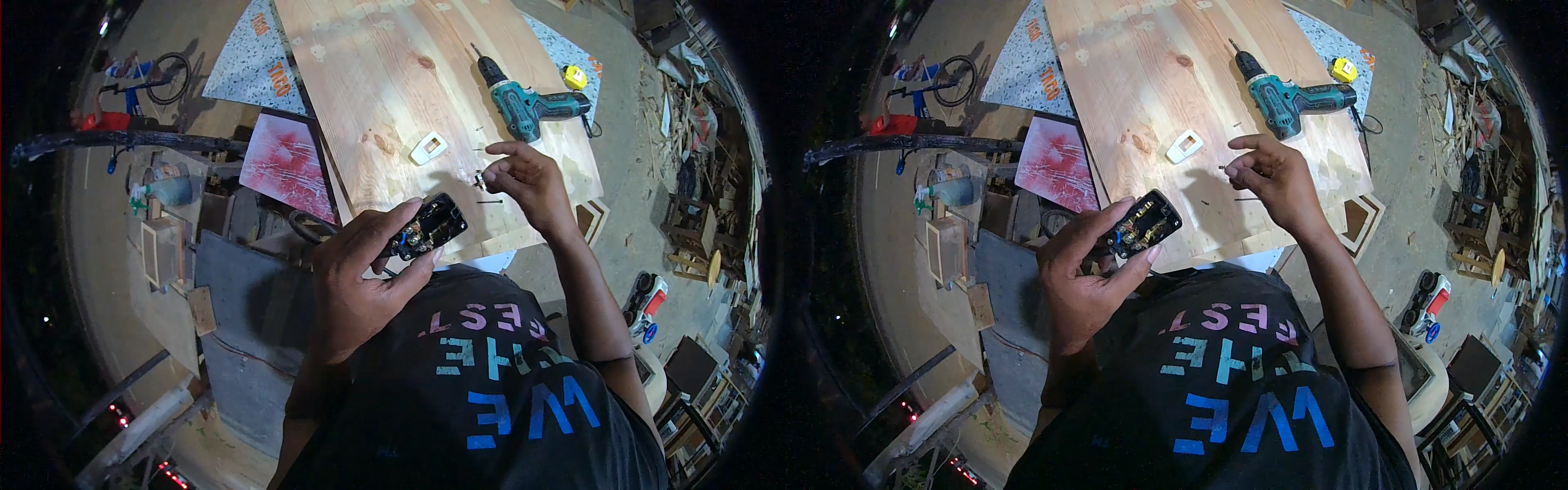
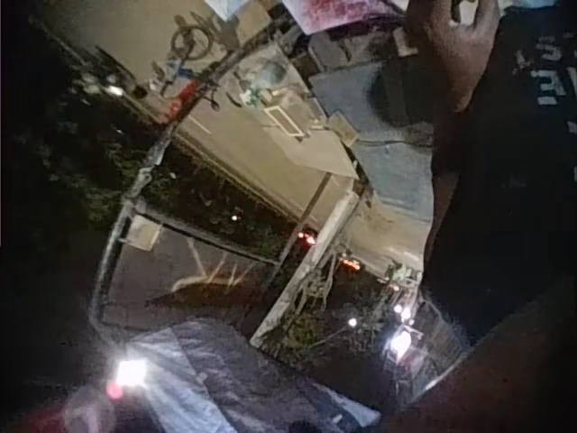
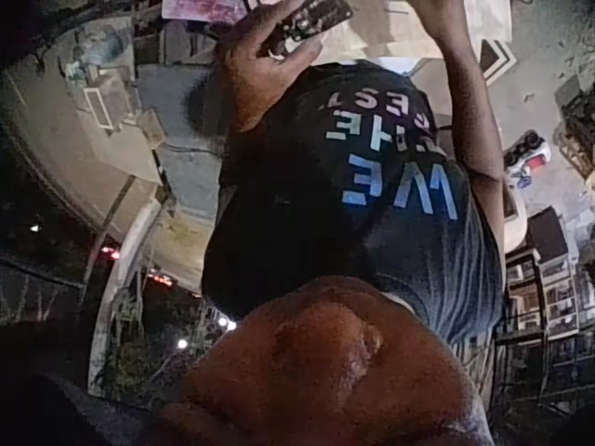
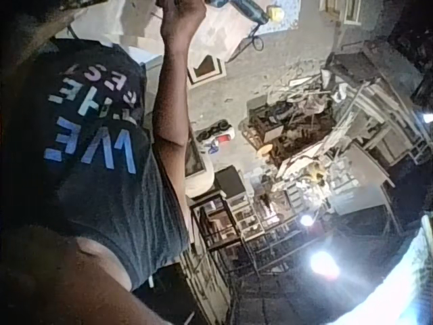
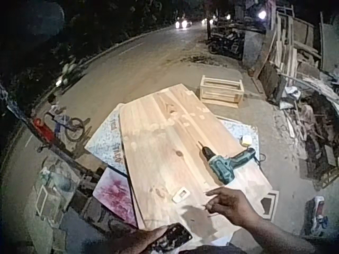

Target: The person assembles a small electrical component by hand, using a screwdriver to tighten screws on a black plastic housing. They handle a white plastic piece and a small metal screw, placing them on a wooden workbench. A cordless drill and other tools are visible on the table.

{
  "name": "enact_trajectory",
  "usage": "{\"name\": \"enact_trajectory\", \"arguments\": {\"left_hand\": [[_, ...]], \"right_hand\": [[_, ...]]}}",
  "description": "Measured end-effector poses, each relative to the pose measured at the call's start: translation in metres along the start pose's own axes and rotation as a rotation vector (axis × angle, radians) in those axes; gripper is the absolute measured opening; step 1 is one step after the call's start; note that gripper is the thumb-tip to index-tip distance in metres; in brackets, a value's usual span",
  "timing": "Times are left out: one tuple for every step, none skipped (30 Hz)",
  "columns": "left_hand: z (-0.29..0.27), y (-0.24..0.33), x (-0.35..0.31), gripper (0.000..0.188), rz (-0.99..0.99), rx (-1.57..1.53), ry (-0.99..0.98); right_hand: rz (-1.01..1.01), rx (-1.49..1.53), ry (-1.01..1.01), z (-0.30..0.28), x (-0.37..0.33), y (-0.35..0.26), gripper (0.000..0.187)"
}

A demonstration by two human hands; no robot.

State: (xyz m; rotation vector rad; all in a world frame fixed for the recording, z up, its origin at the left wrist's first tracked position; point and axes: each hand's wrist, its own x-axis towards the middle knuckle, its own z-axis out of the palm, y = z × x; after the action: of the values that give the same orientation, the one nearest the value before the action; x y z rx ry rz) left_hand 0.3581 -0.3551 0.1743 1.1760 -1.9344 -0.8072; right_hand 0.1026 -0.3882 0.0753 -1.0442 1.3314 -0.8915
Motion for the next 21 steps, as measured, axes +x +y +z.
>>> {"name": "enact_trajectory", "arguments": {"left_hand": [[0.0,0.0,0.0,0.053,-0.007,0.004,-0.005],[0.001,0.0,0.0,0.053,-0.001,0.0,-0.005],[0.001,-0.001,-0.001,0.053,0.006,-0.004,-0.005],[0.002,-0.001,-0.001,0.052,0.012,-0.007,-0.006],[0.002,0.0,-0.001,0.053,-0.045,-0.013,-0.012],[0.002,0.004,-0.002,0.053,-0.103,-0.019,-0.018],[0.001,0.005,-0.003,0.053,-0.161,-0.025,-0.025],[0.003,0.004,-0.002,0.053,-0.124,-0.017,-0.022],[0.005,0.001,-0.001,0.053,-0.087,-0.009,-0.02],[0.006,-0.001,-0.001,0.053,-0.049,-0.001,-0.018],[0.005,0.0,-0.001,0.053,-0.051,0.005,-0.019],[0.005,0.001,-0.002,0.053,-0.052,0.011,-0.02],[0.004,0.001,-0.002,0.053,-0.053,0.018,-0.022],[0.005,0.002,-0.002,0.052,-0.065,0.015,-0.019],[0.005,0.003,-0.003,0.052,-0.076,0.013,-0.017],[0.006,0.004,-0.003,0.052,-0.089,0.011,-0.014],[0.007,0.002,-0.002,0.052,-0.054,0.021,-0.01],[0.007,-0.001,-0.002,0.052,-0.019,0.031,-0.005],[0.007,-0.002,-0.002,0.052,0.015,0.042,-0.001],[0.008,-0.002,-0.002,0.052,0.021,0.05,0.001],[0.008,-0.002,-0.002,0.051,0.028,0.059,0.003]], "right_hand": [[0.012,0.063,0.019,0.0,-0.003,-0.003,0.013],[-0.023,0.098,-0.006,-0.003,-0.004,0.0,0.016],[-0.014,0.105,-0.011,-0.005,-0.006,-0.001,0.016],[-0.005,0.112,-0.015,-0.007,-0.01,-0.005,0.016],[0.006,0.12,-0.023,-0.007,-0.015,-0.011,0.016],[-0.003,0.149,-0.031,-0.007,-0.018,-0.015,0.015],[-0.012,0.178,-0.039,-0.005,-0.021,-0.019,0.014],[-0.024,0.204,-0.041,-0.005,-0.025,-0.023,0.013],[-0.03,0.231,-0.047,-0.005,-0.029,-0.027,0.013],[-0.036,0.257,-0.053,-0.004,-0.033,-0.031,0.013],[-0.042,0.286,-0.065,-0.003,-0.037,-0.036,0.012],[-0.035,0.314,-0.065,-0.002,-0.04,-0.04,0.012],[-0.033,0.31,-0.08,-0.001,-0.042,-0.043,0.012],[-0.033,0.303,-0.09,-0.001,-0.044,-0.046,0.012],[-0.032,0.296,-0.1,-0.001,-0.045,-0.049,0.012],[-0.029,0.294,-0.099,-0.001,-0.047,-0.05,0.013],[-0.027,0.295,-0.099,0.0,-0.049,-0.052,0.013],[-0.024,0.295,-0.099,0.0,-0.05,-0.053,0.014],[-0.03,0.306,-0.108,0.0,-0.051,-0.054,0.015],[-0.033,0.315,-0.115,0.0,-0.052,-0.054,0.016],[-0.037,0.324,-0.122,0.0,-0.053,-0.055,0.017]]}}
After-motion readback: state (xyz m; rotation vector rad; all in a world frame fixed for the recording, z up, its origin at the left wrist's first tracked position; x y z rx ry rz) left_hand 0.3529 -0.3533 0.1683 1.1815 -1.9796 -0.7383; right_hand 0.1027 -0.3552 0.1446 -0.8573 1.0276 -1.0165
